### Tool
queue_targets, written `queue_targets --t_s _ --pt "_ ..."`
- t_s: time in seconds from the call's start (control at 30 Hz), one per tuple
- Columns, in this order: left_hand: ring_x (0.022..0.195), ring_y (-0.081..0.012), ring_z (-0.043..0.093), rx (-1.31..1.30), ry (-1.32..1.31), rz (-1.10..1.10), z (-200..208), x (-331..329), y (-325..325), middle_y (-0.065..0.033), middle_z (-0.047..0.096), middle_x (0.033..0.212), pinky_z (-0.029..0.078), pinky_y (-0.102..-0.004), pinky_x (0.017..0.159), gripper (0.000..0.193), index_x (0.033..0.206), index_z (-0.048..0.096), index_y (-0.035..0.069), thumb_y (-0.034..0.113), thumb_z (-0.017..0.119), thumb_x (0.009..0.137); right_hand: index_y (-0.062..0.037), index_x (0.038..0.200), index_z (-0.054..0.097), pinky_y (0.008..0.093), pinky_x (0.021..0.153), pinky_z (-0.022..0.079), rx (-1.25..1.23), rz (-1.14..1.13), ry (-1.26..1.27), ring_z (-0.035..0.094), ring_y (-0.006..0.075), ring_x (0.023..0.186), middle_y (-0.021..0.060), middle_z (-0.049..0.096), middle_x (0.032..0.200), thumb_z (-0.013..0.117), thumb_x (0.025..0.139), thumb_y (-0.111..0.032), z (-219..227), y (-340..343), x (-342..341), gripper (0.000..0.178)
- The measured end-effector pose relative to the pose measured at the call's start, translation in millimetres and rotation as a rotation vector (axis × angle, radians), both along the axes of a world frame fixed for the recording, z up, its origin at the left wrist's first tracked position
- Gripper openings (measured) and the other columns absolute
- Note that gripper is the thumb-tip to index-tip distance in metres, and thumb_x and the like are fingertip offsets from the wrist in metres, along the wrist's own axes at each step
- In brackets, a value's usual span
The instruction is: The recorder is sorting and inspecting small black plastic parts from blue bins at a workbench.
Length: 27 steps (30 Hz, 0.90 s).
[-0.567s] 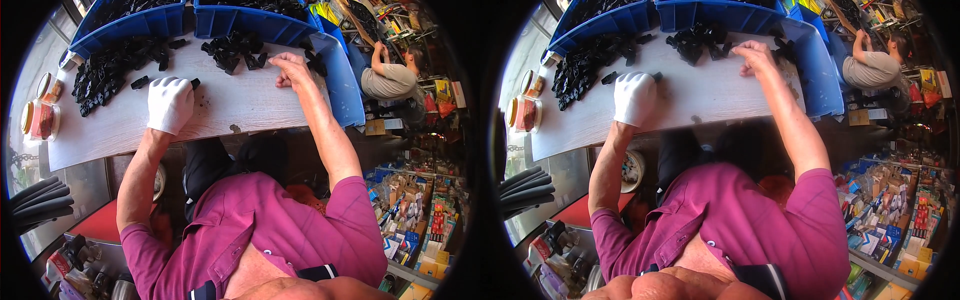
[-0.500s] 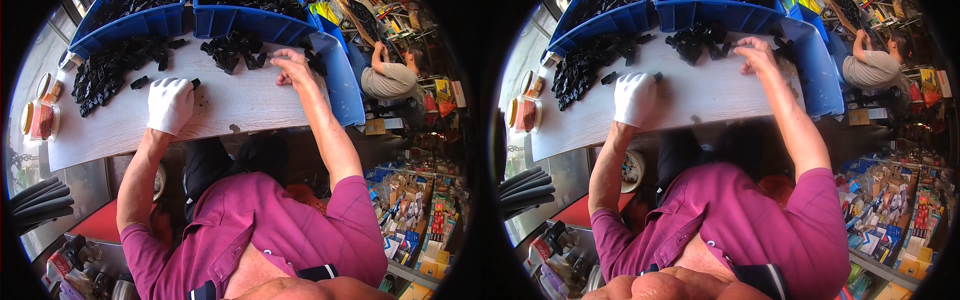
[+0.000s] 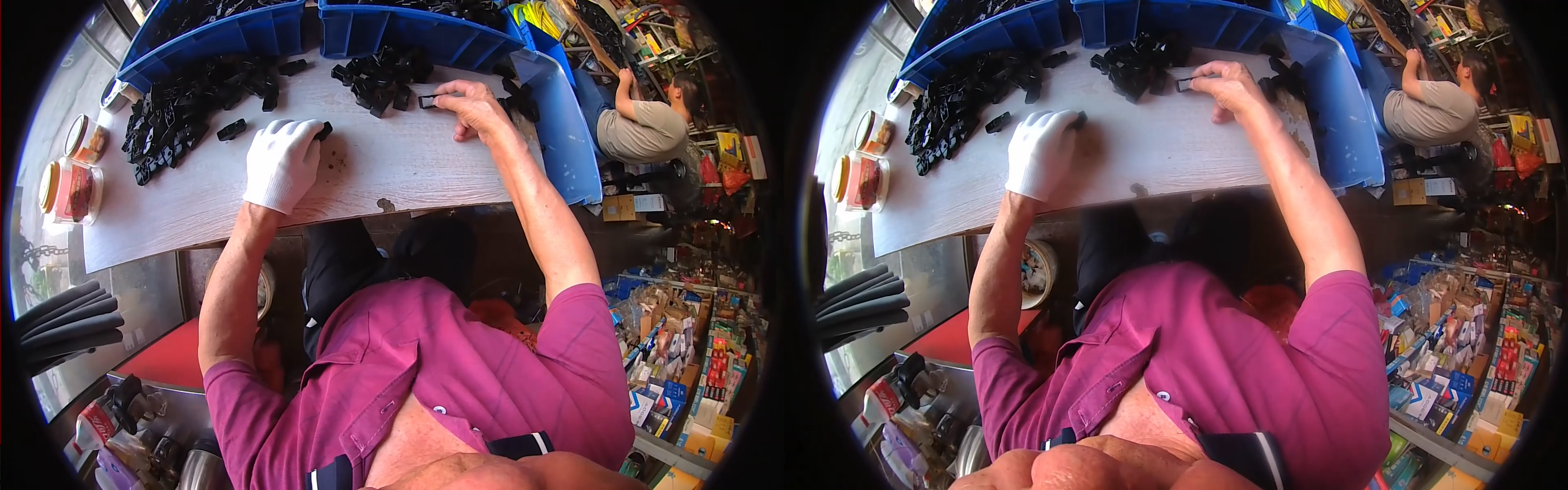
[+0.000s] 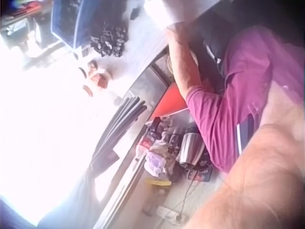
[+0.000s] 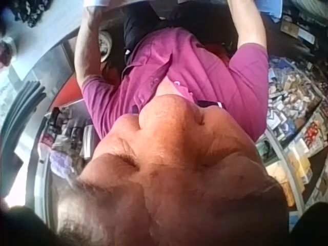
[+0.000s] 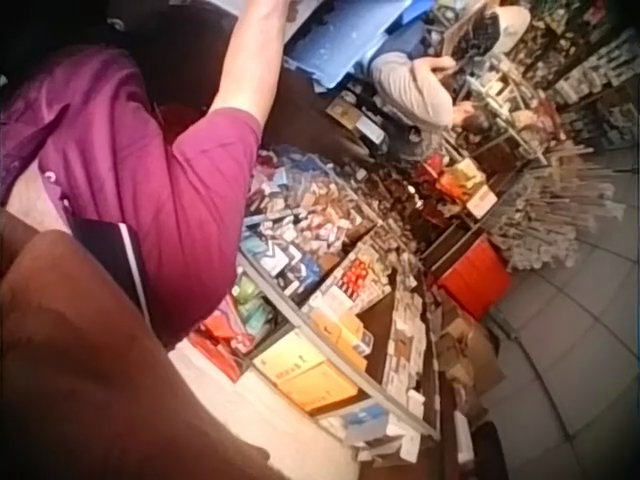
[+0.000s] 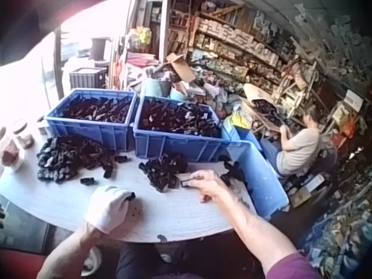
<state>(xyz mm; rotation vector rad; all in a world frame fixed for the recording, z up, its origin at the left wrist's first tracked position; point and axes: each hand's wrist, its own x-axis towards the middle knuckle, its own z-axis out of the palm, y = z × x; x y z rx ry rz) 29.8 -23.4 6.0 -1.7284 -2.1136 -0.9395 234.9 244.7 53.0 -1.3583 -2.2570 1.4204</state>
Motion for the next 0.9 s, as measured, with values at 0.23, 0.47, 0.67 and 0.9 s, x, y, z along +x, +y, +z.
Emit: queue_targets --t_s 0.23,0.47,0.67,0.9 --pt "0.095 -0.0354 0.068 0.054 -0.148 -0.002 -1 4 3 -0.0134 0.074 0.102 0.055 -0.0416 0.085 0.023 0.109 0.072 0.007 0.011 0.071 0.087 -0.007 0.123 0.068 0.0275 0.048 0.055 0.038 -0.047 0.039 0.055 0.0076 0.046 -0.0005 0.06 0.063 0.083 0.084 -0.028 0 -15 11 0.047" --pt "0.095 -0.0353 0.069 0.164 -0.243 -0.132 13 42 38 -0.0133 0.074 0.102 0.055 -0.0421 0.085 0.024 0.109 0.073 0.008 0.008 0.07 0.085 -0.0071 0.118 0.07 0.0283 0.044 0.052 0.044 0.026 -0.008 0.053 0.0091 0.045 0.0042 0.072 0.08 0.084 0.082 -0.028 1 -24 6 0.043" --pt "0.095 -0.0353 0.069 0.151 -0.236 -0.152 12 52 67 -0.0133 0.074 0.103 0.056 -0.0428 0.085 0.024 0.11 0.073 0.009 0.012 0.068 0.086 -0.0077 0.114 0.073 0.0316 0.051 0.057 0.02 0.074 -0.057 0.061 0.0145 0.054 0.0078 0.072 0.088 0.085 0.078 -0.029 2 -31 6 0.043" --pt "0.094 -0.0347 0.07 0.148 -0.158 -0.216 7 53 91 -0.0123 0.074 0.1 0.057 -0.0441 0.083 0.023 0.109 0.075 0.01 0.012 0.067 0.088 -0.0119 0.11 0.077 0.0353 0.054 0.061 0.097 0.144 -0.115 0.07 0.0244 0.077 0.0139 0.071 0.105 0.086 0.077 -0.03 -3 -38 1 0.039"
